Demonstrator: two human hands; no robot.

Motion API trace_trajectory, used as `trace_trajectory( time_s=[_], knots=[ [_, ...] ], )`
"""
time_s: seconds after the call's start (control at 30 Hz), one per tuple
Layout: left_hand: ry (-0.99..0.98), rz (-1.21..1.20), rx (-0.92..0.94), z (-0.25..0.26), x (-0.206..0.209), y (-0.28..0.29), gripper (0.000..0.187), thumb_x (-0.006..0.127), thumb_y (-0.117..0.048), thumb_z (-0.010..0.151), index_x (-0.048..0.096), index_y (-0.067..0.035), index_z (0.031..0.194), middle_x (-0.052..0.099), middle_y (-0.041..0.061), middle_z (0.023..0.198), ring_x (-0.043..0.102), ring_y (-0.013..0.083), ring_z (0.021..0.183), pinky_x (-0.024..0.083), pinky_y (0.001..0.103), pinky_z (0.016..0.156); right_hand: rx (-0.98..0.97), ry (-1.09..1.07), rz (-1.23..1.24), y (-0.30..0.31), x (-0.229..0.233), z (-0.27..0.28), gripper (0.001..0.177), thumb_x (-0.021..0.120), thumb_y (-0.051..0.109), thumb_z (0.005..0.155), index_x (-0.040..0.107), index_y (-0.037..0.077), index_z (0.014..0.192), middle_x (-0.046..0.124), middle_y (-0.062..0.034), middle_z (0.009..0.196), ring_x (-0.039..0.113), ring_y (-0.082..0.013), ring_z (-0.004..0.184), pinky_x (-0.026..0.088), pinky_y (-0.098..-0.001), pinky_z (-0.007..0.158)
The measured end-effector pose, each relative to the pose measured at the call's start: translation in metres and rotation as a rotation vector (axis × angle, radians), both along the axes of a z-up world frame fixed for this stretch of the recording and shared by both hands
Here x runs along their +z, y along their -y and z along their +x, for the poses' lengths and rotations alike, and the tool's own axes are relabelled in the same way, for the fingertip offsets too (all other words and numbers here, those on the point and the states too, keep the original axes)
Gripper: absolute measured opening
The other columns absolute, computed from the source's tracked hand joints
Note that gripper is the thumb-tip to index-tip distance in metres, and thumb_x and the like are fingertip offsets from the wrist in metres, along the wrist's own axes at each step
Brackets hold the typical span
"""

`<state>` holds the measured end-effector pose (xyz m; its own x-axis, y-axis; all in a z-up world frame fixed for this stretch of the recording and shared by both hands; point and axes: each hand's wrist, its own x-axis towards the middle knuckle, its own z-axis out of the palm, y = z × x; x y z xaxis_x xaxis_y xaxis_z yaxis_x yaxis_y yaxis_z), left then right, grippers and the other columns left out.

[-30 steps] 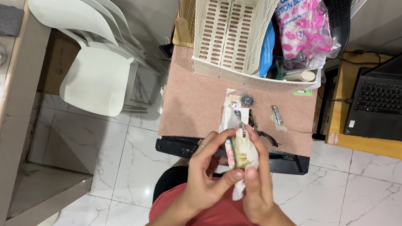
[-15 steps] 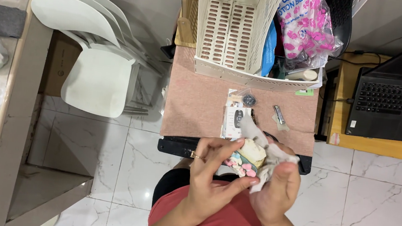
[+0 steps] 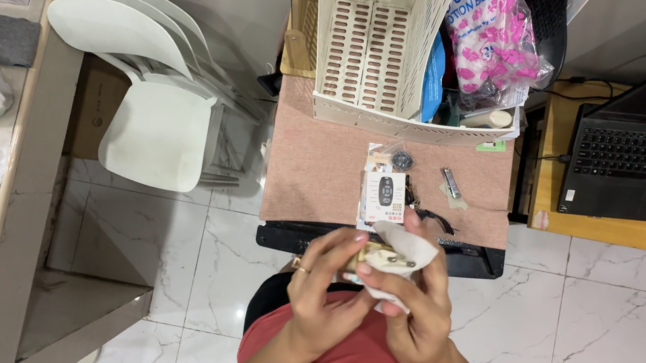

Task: Clean various small household objects and containers with a cloth.

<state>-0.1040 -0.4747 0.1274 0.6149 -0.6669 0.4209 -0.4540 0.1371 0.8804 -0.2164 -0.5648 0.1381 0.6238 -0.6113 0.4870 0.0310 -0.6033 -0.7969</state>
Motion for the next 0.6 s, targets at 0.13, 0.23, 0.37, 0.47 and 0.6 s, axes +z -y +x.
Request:
trace_trajectory(
  time_s=[0.13, 0.23, 0.37, 0.47, 0.6],
  knots=[
    [0.105, -0.074, 0.057, -0.002, -0.009, -0.002, 0.062, 0.089, -0.003, 0.075, 0.061, 0.000, 0.131, 0.067, 0.017, 0.126, 0.072, 0.0319, 0.116, 0.064, 0.037, 0.095, 0.034, -0.037, -0.035, -0.004, 0.013, -0.004, 0.038, 0.051, 0.033, 0.111, 0.074, 0.004, 0.114, 0.056, -0.0270, 0.141, 0.057, -0.0436, 0.138, 0.051, -0.0475, 0.114],
    [0.113, -0.116, 0.037, -0.002, -0.011, 0.000, 0.062, 0.088, -0.003, 0.075, 0.060, 0.000, 0.130, 0.066, 0.018, 0.126, 0.072, 0.0339, 0.117, 0.064, 0.039, 0.097, 0.004, -0.049, -0.035, -0.004, 0.006, -0.012, 0.035, 0.054, 0.030, 0.109, 0.073, 0.001, 0.111, 0.067, -0.0278, 0.125, 0.068, -0.0425, 0.126, 0.058, -0.0435, 0.103],
    [0.105, -0.132, -0.008, 0.000, -0.019, 0.001, 0.061, 0.090, -0.003, 0.076, 0.061, 0.000, 0.130, 0.063, 0.018, 0.124, 0.072, 0.0353, 0.118, 0.063, 0.041, 0.098, -0.069, -0.005, 0.041, -0.003, 0.003, -0.018, 0.035, 0.054, 0.031, 0.110, 0.072, 0.001, 0.107, 0.074, -0.0225, 0.111, 0.074, -0.0387, 0.118, 0.060, -0.0405, 0.101],
    [0.113, -0.152, 0.015, 0.005, -0.018, -0.002, 0.063, 0.093, -0.006, 0.076, 0.060, -0.002, 0.130, 0.060, 0.016, 0.124, 0.070, 0.0341, 0.118, 0.060, 0.043, 0.099, -0.258, -0.129, 0.085, 0.004, -0.007, -0.030, 0.039, 0.051, 0.030, 0.112, 0.070, -0.003, 0.102, 0.075, -0.0155, 0.103, 0.076, -0.0287, 0.100, 0.059, -0.0372, 0.092],
    [0.104, -0.185, 0.027, 0.004, -0.021, -0.004, 0.065, 0.094, -0.008, 0.077, 0.058, -0.003, 0.131, 0.056, 0.015, 0.126, 0.068, 0.0329, 0.121, 0.058, 0.046, 0.103, -0.301, -0.002, 0.322, 0.021, -0.019, -0.031, 0.050, 0.044, 0.040, 0.113, 0.068, -0.004, 0.111, 0.068, -0.0147, 0.117, 0.068, -0.0259, 0.097, 0.059, -0.0323, 0.082]
  ],
)
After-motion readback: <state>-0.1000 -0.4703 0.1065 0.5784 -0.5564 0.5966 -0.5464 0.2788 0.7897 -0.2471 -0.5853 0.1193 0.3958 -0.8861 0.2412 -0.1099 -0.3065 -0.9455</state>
